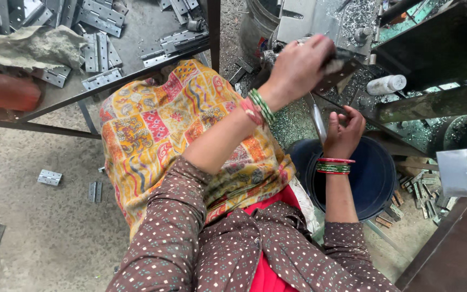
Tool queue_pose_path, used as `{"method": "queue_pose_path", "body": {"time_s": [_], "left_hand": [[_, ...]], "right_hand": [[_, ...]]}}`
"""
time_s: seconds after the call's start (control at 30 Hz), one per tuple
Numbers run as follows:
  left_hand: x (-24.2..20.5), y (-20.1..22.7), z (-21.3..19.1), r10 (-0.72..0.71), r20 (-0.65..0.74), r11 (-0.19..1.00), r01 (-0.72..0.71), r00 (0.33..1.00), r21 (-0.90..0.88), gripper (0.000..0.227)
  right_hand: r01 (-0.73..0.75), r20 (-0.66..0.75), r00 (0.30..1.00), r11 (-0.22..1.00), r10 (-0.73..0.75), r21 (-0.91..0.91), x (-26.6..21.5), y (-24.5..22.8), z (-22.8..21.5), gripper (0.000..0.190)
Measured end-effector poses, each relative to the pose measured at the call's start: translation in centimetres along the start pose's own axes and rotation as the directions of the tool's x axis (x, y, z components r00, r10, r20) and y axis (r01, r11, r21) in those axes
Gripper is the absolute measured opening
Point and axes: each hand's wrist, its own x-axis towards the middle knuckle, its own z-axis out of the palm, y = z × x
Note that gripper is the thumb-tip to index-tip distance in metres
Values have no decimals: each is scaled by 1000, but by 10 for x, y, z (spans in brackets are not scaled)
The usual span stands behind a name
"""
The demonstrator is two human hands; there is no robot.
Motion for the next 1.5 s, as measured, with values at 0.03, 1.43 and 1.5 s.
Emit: {"method": "queue_pose_path", "body": {"time_s": [0.03, 1.43, 1.5], "left_hand": [[8, -5, -2, -45, -1, 999, 45, 999, 22, 25], [10, -30, 79, 31, 39, 919, -44, 999, 392, 38], [8, -29, 78, 44, 2, 925, -41, 999, 377, 39]], "right_hand": [[-27, -4, 1000, 997, 27, 71, -1, 0, 0, 33], [377, 346, 905, 844, -248, -380, -17, 43, 23, 45], [354, 398, 902, 818, -169, -454, -31, 65, 42, 47]]}}
